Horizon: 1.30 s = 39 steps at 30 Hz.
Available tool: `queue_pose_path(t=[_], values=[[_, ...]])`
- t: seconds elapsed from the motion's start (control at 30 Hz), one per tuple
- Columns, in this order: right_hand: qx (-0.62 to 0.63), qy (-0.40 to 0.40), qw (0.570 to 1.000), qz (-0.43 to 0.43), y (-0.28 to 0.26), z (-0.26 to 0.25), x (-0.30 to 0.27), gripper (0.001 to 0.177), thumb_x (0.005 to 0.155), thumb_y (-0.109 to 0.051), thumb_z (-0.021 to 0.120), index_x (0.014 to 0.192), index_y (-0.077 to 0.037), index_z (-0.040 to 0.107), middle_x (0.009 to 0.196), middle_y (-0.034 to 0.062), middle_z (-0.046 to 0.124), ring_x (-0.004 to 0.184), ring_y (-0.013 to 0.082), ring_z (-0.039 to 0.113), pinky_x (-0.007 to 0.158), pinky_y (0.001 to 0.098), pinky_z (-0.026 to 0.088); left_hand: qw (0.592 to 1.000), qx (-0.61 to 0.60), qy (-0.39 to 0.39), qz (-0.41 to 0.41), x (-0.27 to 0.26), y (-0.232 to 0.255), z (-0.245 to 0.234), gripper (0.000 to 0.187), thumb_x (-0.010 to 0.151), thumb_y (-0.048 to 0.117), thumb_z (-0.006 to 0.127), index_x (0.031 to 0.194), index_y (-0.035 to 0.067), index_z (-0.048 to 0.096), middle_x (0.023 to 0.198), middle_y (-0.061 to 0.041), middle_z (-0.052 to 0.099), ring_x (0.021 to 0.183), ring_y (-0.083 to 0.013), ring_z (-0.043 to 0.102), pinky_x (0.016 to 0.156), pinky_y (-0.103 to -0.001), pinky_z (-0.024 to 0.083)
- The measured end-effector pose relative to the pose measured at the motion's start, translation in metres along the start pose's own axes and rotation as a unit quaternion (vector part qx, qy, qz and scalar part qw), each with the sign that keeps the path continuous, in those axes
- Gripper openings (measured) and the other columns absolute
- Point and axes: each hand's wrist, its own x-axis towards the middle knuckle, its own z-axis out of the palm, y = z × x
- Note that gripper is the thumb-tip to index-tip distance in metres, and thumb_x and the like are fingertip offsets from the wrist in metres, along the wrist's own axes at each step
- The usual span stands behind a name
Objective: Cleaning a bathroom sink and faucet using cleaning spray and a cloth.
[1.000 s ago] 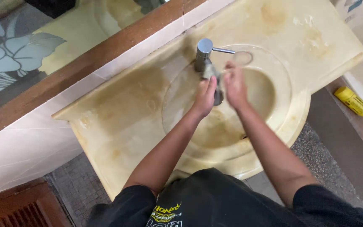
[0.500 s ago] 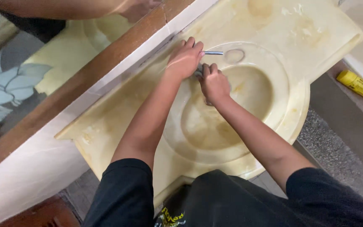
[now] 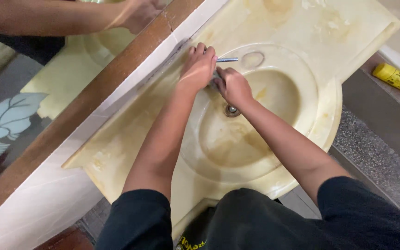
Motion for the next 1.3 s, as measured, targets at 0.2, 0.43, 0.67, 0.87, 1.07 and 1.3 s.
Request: queue_pose_path(t=[0.2,0.43,0.67,0.87,1.07,1.3], values=[[0.156,0.078,0.983,0.049,-0.011,-0.003,-0.004,0.028,0.095,-0.019,0.069,0.115,-0.002,0.077,0.100,0.0270,0.072,0.093,0.0433,0.070,0.083,0.0465,0.056,1.000,0.006,-0.016,-0.022,0.001,-0.001,0.000,0.018,0.103,0.024,0.058,0.111,0.008,0.061,0.116,-0.021,0.057,0.106,-0.0453,0.053,0.091,-0.057,0.045],[0.080,0.094,0.991,-0.055,0.000,0.012,0.001,0.028,0.094,-0.013,0.068,0.117,0.004,0.074,0.099,0.0277,0.071,0.089,0.0445,0.069,0.081,0.0492,0.055,0.999,0.010,-0.011,-0.048,0.004,-0.001,0.006,0.019,0.101,0.027,0.059,0.112,0.012,0.062,0.121,-0.020,0.055,0.112,-0.0468,0.051,0.093,-0.057,0.045],[0.130,0.132,0.982,-0.026,0.002,0.009,-0.034,0.030,0.094,-0.011,0.067,0.121,0.001,0.073,0.098,0.0250,0.071,0.088,0.0418,0.068,0.080,0.0471,0.055,0.998,-0.006,-0.027,-0.053,0.001,0.003,0.001,0.017,0.104,0.026,0.059,0.112,0.011,0.062,0.120,-0.019,0.056,0.109,-0.0455,0.052,0.093,-0.056,0.046],[0.049,0.123,0.991,0.007,-0.006,0.023,-0.001,0.024,0.094,-0.012,0.067,0.115,-0.004,0.076,0.095,0.0212,0.073,0.088,0.0404,0.068,0.081,0.0492,0.054,0.999,-0.005,-0.015,-0.037,0.004,-0.003,0.005,0.014,0.102,0.023,0.060,0.111,0.012,0.063,0.119,-0.019,0.056,0.106,-0.0459,0.052,0.089,-0.057,0.046],[0.063,0.161,0.985,-0.013,0.022,0.029,-0.042,0.029,0.096,-0.012,0.066,0.121,-0.001,0.073,0.094,0.0225,0.072,0.087,0.0415,0.068,0.082,0.0493,0.054,0.998,-0.017,-0.026,-0.058,0.001,-0.004,0.011,0.014,0.103,0.021,0.058,0.115,0.016,0.064,0.135,-0.018,0.053,0.116,-0.0463,0.052,0.100,-0.056,0.044],[0.174,0.107,0.979,0.020,0.056,0.051,0.022,0.024,0.092,-0.020,0.076,0.110,-0.003,0.078,0.100,0.0224,0.075,0.086,0.0336,0.075,0.078,0.0396,0.058,0.988,-0.045,-0.054,-0.140,0.008,-0.033,0.029,0.059,0.102,0.022,0.054,0.157,0.016,0.033,0.170,-0.017,0.020,0.154,-0.0505,0.010,0.128,-0.055,0.014]])
